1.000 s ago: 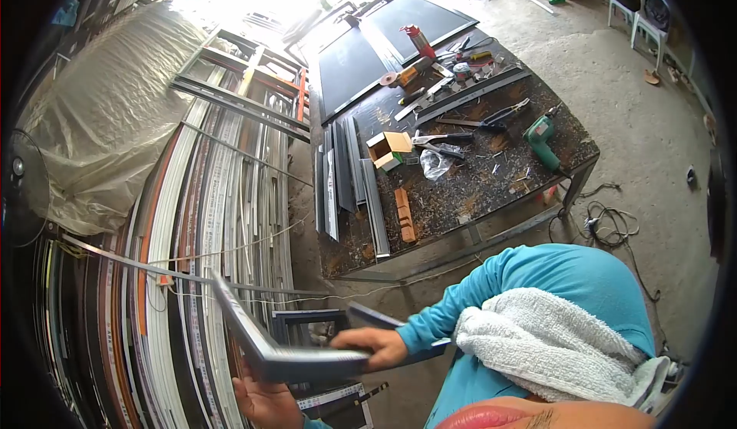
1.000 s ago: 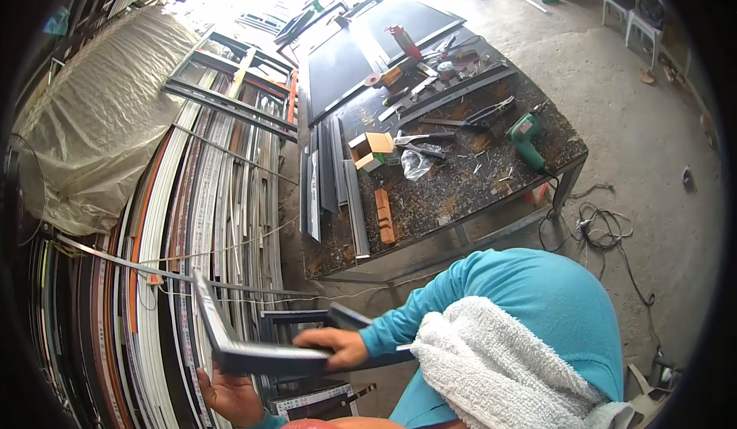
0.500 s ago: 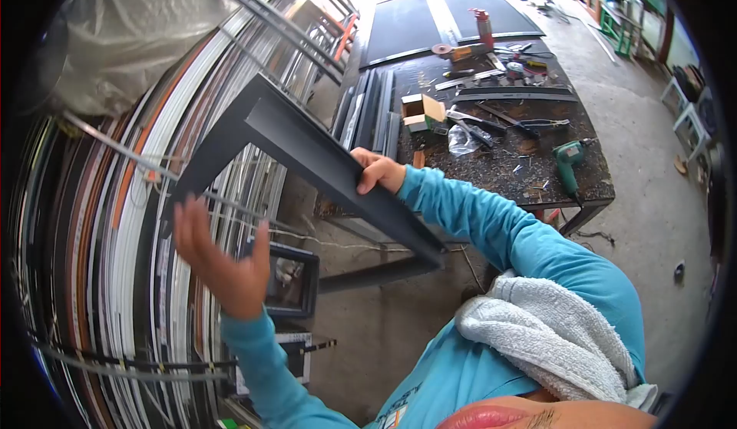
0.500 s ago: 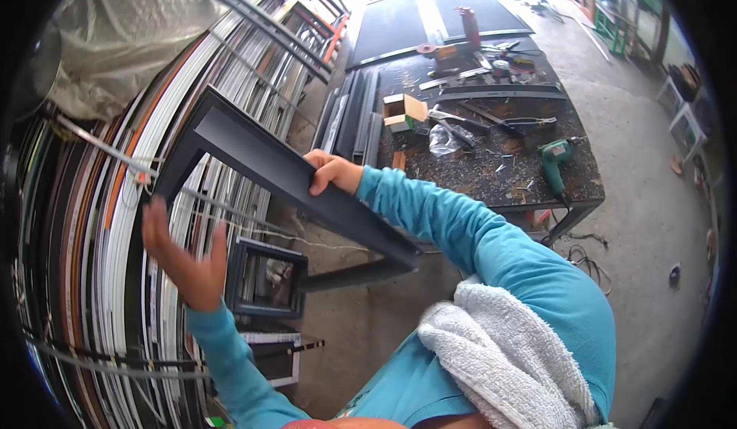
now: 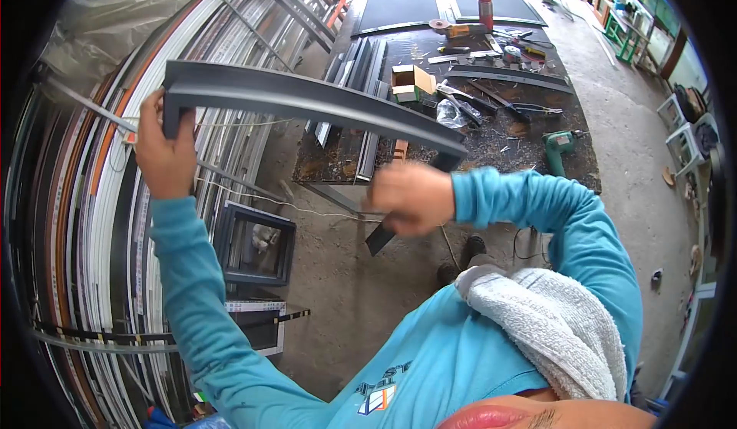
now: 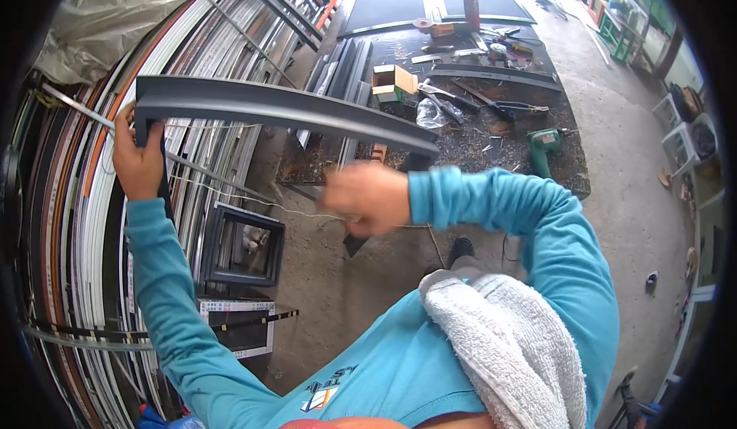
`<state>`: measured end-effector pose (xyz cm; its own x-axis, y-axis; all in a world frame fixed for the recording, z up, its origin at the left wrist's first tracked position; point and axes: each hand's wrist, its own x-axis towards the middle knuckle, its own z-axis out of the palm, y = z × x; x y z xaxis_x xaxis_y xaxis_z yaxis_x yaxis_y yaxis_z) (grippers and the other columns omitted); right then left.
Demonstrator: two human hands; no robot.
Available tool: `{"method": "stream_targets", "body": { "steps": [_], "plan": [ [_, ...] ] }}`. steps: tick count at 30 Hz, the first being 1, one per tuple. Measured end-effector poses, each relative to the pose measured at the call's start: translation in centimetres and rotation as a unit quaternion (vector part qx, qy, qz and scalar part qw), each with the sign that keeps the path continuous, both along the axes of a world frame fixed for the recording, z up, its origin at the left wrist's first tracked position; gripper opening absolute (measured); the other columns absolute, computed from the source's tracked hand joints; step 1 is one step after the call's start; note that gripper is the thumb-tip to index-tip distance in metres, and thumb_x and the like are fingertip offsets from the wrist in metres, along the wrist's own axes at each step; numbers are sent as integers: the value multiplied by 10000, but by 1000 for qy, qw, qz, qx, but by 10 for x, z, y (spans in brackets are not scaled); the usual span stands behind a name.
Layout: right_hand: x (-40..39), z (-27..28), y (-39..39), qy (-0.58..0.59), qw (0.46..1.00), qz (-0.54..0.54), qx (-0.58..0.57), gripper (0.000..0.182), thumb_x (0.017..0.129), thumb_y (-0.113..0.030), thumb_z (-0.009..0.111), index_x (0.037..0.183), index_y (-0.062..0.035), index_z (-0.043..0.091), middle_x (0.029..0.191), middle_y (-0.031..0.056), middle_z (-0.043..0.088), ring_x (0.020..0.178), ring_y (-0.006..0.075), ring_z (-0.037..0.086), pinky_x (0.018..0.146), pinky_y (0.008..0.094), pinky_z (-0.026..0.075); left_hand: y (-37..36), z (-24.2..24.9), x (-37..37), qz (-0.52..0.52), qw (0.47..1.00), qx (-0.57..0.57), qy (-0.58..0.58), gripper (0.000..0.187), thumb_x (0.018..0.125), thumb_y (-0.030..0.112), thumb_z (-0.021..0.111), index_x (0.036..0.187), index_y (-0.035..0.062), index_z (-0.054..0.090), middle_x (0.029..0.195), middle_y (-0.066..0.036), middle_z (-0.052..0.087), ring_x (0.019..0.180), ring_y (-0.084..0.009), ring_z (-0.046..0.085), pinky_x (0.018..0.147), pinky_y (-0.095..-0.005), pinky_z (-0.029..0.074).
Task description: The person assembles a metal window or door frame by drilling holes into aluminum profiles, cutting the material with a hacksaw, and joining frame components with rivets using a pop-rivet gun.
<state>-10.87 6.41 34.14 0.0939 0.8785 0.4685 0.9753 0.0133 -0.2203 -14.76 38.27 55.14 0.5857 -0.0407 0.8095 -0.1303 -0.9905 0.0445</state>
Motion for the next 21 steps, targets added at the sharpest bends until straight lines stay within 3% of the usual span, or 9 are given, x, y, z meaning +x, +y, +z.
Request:
{"method": "stream_targets", "body": {
  "steps": [2,4,5,8,11,14,17,20,21],
  "plan": [
    [-23,-74,4,-137,985,-26,-101,676,777,-243,667,1401,-98,453,1270,142,539,1173,296,550,1070,484,386,3,11,7,27,999,-19,3,424,863,204,719,1245,90,575,1102,-172,675,1034,-343,660,826,-392,508],
    [-11,-138,15,-250,953,-104,-136,722,830,-306,621,1477,-118,358,1299,152,512,1272,334,474,1139,541,266,13,22,19,65,998,26,9,407,858,226,721,1222,106,586,1072,-177,692,981,-348,678,818,-402,512],
    [6,-170,27,-313,935,-115,-118,676,866,-333,584,1474,-122,375,1272,135,529,1239,325,496,1118,562,282,20,27,26,61,996,62,-7,389,860,249,714,1203,107,595,1063,-179,693,983,-367,671,816,-421,510],
    [32,-224,62,-225,926,-151,-263,615,860,-278,600,1428,-117,426,1256,108,546,1213,326,505,1129,539,275,28,44,42,129,987,76,55,415,872,313,681,1223,109,597,1074,-202,689,1017,-401,646,850,-449,498],
    [25,-210,78,-206,949,-91,-219,574,855,-240,613,1392,-111,460,1237,109,549,1204,328,506,1087,513,330,32,53,57,158,976,139,64,442,872,333,671,1252,119,594,1104,-211,681,1035,-410,636,864,-455,493],
    [9,-210,100,-262,962,-79,2,501,853,-223,618,1327,-108,504,1216,108,549,1185,319,511,1013,490,384,30,68,70,149,966,185,103,452,870,346,669,1263,134,597,1134,-211,671,1049,-413,628,871,-466,487],
    [0,-196,131,-236,968,-77,20,481,821,-228,658,1267,-107,525,1186,108,570,1152,313,540,946,467,428,17,88,85,134,956,219,142,474,867,347,672,1282,137,585,1125,-204,673,1058,-409,623,882,-472,489],
    [-12,-174,161,-63,974,-22,-218,538,756,-243,722,1240,-110,530,1176,112,590,1135,319,567,943,443,455,-8,103,89,162,936,278,144,521,870,347,690,1320,123,554,1183,-176,658,1095,-410,598,892,-473,477],
    [-13,-169,165,-53,985,-14,-165,604,678,-248,763,1226,-115,548,1109,117,624,1064,324,613,885,427,496,7,108,98,121,906,403,49,547,873,347,688,1355,140,534,1320,-163,585,1184,-392,547,974,-466,450]
  ]
}}
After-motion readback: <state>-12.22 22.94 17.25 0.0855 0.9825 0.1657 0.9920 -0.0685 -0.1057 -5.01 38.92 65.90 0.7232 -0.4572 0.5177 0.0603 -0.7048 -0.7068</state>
